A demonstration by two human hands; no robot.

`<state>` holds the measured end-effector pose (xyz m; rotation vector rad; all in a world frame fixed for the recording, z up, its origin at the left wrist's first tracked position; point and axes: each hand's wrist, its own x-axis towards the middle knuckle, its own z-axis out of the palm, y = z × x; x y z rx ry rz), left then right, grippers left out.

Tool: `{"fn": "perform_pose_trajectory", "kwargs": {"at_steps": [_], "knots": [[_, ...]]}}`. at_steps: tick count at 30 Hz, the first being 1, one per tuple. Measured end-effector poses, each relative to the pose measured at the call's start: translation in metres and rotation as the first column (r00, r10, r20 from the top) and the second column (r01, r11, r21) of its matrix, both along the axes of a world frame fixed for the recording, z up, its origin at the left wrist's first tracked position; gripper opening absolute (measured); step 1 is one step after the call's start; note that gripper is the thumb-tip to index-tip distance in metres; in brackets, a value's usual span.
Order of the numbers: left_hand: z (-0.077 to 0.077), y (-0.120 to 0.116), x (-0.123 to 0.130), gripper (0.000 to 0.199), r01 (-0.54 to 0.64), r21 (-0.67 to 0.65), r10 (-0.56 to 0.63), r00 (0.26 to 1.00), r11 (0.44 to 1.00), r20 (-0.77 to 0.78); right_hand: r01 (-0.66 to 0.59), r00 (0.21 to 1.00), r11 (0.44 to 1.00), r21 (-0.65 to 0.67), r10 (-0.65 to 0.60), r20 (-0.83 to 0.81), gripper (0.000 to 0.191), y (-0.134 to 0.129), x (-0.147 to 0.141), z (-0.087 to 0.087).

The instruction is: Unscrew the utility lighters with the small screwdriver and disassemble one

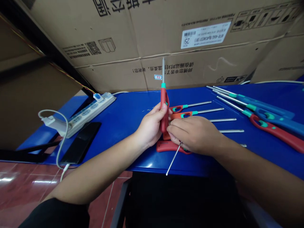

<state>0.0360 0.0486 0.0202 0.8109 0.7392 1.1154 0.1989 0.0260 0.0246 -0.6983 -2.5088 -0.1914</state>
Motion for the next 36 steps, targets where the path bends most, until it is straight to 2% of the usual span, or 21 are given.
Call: {"fn": "perform_pose_trajectory", "kwargs": {"at_steps": [2,4,5,7,10,14,18,20,22,24,25,26,30,36], "knots": [[0.001,0.002,0.000,0.014,-0.030,0.012,0.029,0.999,0.999,0.015,0.074,0.989,0.989,-0.131,-0.090,-0.121,0.017,0.001,-0.001,-0.002],[0.002,0.003,-0.001,0.013,-0.072,0.049,0.070,0.997,0.996,0.041,0.180,0.940,0.934,-0.309,-0.257,-0.226,0.013,0.001,-0.004,-0.004],[0.002,0.004,-0.001,0.013,-0.094,0.069,0.091,0.995,0.993,0.052,0.225,0.913,0.894,-0.388,-0.332,-0.236,0.016,0.002,-0.006,-0.005],[0.003,0.003,-0.001,0.014,-0.135,0.103,0.129,0.989,0.985,0.068,0.282,0.895,0.829,-0.483,-0.408,-0.179,0.024,0.001,-0.012,-0.005],[0.001,0.000,0.001,0.015,-0.184,0.169,0.175,0.982,0.968,0.066,0.303,0.909,0.806,-0.508,-0.405,-0.099,0.027,-0.003,-0.022,-0.005],[-0.006,-0.004,0.003,0.017,-0.241,0.292,0.247,0.969,0.926,0.016,0.305,0.905,0.810,-0.501,-0.410,-0.112,0.022,-0.008,-0.030,-0.005],[-0.009,-0.006,0.003,0.024,-0.225,0.475,0.307,0.946,0.851,-0.101,0.172,0.897,0.771,-0.614,-0.380,-0.226,0.017,-0.006,-0.030,-0.006],[-0.010,-0.005,0.002,0.031,-0.180,0.567,0.322,0.933,0.804,-0.160,0.059,0.874,0.683,-0.728,-0.387,-0.292,0.016,-0.003,-0.029,-0.007],[-0.013,-0.004,0.002,0.041,-0.132,0.632,0.335,0.918,0.764,-0.214,-0.067,0.847,0.535,-0.842,-0.416,-0.331,0.014,0.001,-0.028,-0.008],[-0.016,-0.003,0.001,0.048,-0.091,0.670,0.351,0.899,0.737,-0.264,-0.190,0.820,0.385,-0.903,-0.443,-0.362,0.011,0.004,-0.027,-0.009],[-0.017,-0.003,0.001,0.049,-0.074,0.682,0.358,0.889,0.728,-0.286,-0.227,0.808,0.341,-0.912,-0.457,-0.372,0.008,0.005,-0.026,-0.009],[-0.019,-0.003,0.000,0.050,-0.061,0.689,0.365,0.880,0.722,-0.304,-0.238,0.797,0.328,-0.914,-0.473,-0.377,0.006,0.006,-0.026,-0.008],[-0.019,-0.004,0.000,0.050,-0.053,0.724,0.403,0.858,0.687,-0.319,-0.163,0.768,0.366,-0.916,-0.537,-0.351,0.001,0.005,-0.023,-0.003],[-0.016,-0.005,0.000,0.046,-0.045,0.735,0.385,0.872,0.677,-0.301,-0.149,0.728,0.352,-0.924,-0.593,-0.344,0.003,0.003,-0.023,0.003]]}}
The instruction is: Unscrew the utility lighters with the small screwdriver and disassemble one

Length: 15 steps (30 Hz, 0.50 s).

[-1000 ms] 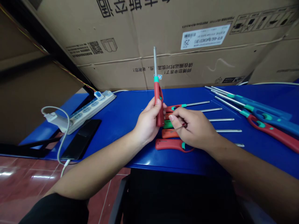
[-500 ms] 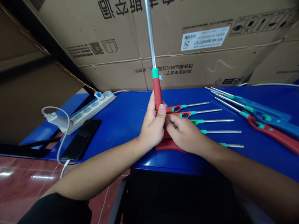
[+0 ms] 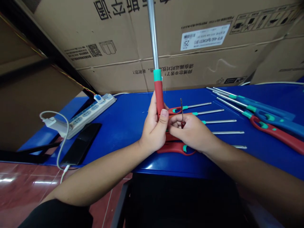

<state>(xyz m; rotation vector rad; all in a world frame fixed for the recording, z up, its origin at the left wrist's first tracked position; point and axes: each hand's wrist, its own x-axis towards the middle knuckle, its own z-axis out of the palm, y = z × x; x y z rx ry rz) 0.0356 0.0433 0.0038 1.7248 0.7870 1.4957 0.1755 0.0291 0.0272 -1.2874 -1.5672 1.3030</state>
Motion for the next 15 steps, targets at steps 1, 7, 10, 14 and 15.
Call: {"fn": "perform_pose_trajectory", "kwargs": {"at_steps": [1,7,10,14,15], "knots": [[0.000,0.000,0.000,0.047,-0.006,0.005,0.006,1.000,1.000,-0.005,0.009,1.000,1.000,-0.004,-0.009,-0.003,0.003,0.000,0.000,0.000],[0.000,-0.003,0.001,0.042,0.033,-0.051,-0.029,0.997,0.998,0.077,0.000,1.000,1.000,0.021,0.000,0.007,0.002,-0.001,-0.001,-0.004],[0.004,-0.001,0.000,0.036,0.098,-0.197,-0.062,0.982,0.975,0.181,-0.028,0.992,0.963,0.268,-0.007,0.129,0.004,-0.004,0.000,-0.008],[0.009,0.004,0.000,0.028,0.210,-0.477,-0.082,0.958,0.853,0.276,-0.265,0.913,0.656,0.706,-0.065,0.403,0.008,-0.003,0.006,-0.016],[0.009,0.004,0.000,0.027,0.229,-0.533,-0.086,0.956,0.815,0.280,-0.342,0.879,0.578,0.741,-0.080,0.469,0.010,-0.003,0.008,-0.018]]}}
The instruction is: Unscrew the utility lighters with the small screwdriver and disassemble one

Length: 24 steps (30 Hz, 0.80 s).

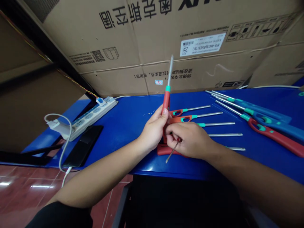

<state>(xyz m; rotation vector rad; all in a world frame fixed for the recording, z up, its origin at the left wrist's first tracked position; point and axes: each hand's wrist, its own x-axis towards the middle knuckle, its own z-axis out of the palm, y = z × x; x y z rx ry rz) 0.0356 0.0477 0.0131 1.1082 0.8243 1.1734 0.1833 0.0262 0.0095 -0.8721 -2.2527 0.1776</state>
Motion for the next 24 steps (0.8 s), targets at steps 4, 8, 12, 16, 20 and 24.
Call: {"fn": "perform_pose_trajectory", "kwargs": {"at_steps": [4,8,12,16,20,24], "knots": [[0.002,0.003,0.000,0.029,0.044,-0.187,-0.049,0.999,0.981,-0.023,-0.096,0.975,0.972,0.215,0.049,0.215,0.019,-0.002,0.007,-0.002],[0.007,0.014,-0.006,0.026,0.005,-0.180,-0.010,1.000,0.984,-0.028,-0.121,0.963,0.955,0.270,0.047,0.267,0.019,-0.001,0.012,0.008],[0.017,0.041,-0.030,0.026,-0.221,-0.017,0.221,0.975,0.975,-0.011,0.057,0.974,0.992,-0.113,-0.031,0.223,0.011,0.034,0.008,0.025],[0.025,0.072,-0.065,0.027,-0.469,0.157,0.468,0.883,0.869,0.044,0.126,0.965,0.910,-0.394,-0.021,0.260,0.009,0.097,-0.015,0.030],[0.024,0.089,-0.090,0.032,-0.608,0.247,0.617,0.786,0.755,0.048,0.064,0.951,0.903,-0.425,0.074,0.299,0.007,0.139,-0.043,0.019],[0.022,0.095,-0.101,0.034,-0.664,0.248,0.684,0.730,0.706,0.006,0.030,0.946,0.903,-0.428,0.113,0.304,0.007,0.153,-0.062,0.008]]}}
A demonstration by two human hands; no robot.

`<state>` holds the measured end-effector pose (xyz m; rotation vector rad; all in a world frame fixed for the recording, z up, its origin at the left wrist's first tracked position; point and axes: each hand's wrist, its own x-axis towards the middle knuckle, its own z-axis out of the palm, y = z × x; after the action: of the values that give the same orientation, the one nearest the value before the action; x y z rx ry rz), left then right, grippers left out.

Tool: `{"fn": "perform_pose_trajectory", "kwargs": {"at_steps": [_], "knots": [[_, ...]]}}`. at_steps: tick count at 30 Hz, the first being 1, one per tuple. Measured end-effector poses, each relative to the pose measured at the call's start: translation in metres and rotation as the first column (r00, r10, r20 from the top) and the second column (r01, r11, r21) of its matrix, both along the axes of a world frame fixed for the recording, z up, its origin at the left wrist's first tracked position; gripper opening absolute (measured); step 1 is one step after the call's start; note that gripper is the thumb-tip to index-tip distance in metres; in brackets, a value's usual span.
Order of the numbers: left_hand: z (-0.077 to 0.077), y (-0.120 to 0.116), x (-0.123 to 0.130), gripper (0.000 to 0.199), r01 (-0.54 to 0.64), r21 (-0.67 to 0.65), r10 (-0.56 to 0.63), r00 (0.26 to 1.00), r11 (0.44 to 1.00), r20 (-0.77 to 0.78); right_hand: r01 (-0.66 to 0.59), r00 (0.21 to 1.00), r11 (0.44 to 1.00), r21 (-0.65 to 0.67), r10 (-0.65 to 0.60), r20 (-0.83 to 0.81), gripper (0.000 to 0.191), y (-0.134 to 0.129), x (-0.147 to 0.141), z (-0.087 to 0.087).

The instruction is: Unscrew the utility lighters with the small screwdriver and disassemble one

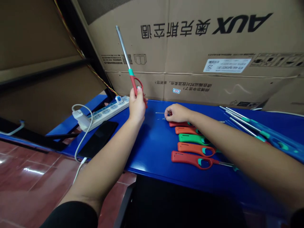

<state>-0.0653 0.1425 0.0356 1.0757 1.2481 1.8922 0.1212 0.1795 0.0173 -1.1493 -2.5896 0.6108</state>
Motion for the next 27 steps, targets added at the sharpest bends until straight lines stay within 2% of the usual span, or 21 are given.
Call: {"fn": "perform_pose_trajectory", "kwargs": {"at_steps": [4,6,7,8,10,12,15,18,20,22,24,27], "knots": [[0.001,0.002,-0.004,0.030,-0.002,-0.066,0.000,1.000,0.998,-0.027,-0.020,1.000,1.000,-0.020,0.019,-0.010,0.007,0.004,-0.003,0.001],[-0.001,0.003,-0.007,0.029,0.003,-0.117,-0.018,0.992,0.993,-0.124,-0.002,0.999,1.000,0.000,0.002,-0.046,0.013,0.002,0.006,0.009],[-0.003,0.004,-0.007,0.029,0.010,-0.139,-0.043,0.972,0.990,-0.231,0.021,0.997,1.000,0.021,-0.019,-0.071,0.017,-0.001,0.015,0.014],[-0.006,0.004,-0.007,0.029,0.023,-0.154,-0.079,0.926,0.988,-0.368,0.059,0.993,0.997,0.052,-0.054,-0.101,0.021,-0.005,0.027,0.020],[-0.013,0.004,-0.003,0.029,0.071,-0.171,-0.164,0.761,0.983,-0.627,0.164,0.978,0.980,0.114,-0.145,-0.152,0.027,-0.019,0.057,0.031],[-0.019,0.003,0.006,0.025,0.142,-0.192,-0.239,0.593,0.971,-0.769,0.310,0.941,0.938,0.157,-0.278,-0.194,0.029,-0.040,0.093,0.038],[-0.022,-0.001,0.029,0.025,0.278,-0.278,-0.379,0.441,0.919,-0.814,0.400,0.913,0.903,0.160,-0.375,-0.164,0.032,-0.085,0.145,0.037],[-0.015,-0.008,0.054,0.029,0.427,-0.378,-0.510,0.254,0.821,-0.822,0.400,0.915,0.911,0.103,-0.390,-0.106,0.031,-0.132,0.185,0.024],[-0.009,-0.013,0.070,0.031,0.499,-0.433,-0.559,0.130,0.751,-0.819,0.416,0.909,0.906,0.075,-0.412,-0.063,0.029,-0.158,0.206,0.013],[-0.007,-0.016,0.083,0.032,0.534,-0.468,-0.572,0.036,0.704,-0.819,0.456,0.890,0.887,0.077,-0.454,-0.045,0.028,-0.174,0.223,0.005],[-0.008,-0.017,0.093,0.032,0.552,-0.482,-0.564,-0.025,0.680,-0.825,0.546,0.837,0.832,0.094,-0.546,-0.026,0.028,-0.181,0.238,0.003],[-0.013,-0.017,0.102,0.033,0.578,-0.470,-0.535,-0.067,0.667,-0.842,0.722,0.671,0.673,0.159,-0.738,0.073,0.026,-0.180,0.260,0.007]]}}
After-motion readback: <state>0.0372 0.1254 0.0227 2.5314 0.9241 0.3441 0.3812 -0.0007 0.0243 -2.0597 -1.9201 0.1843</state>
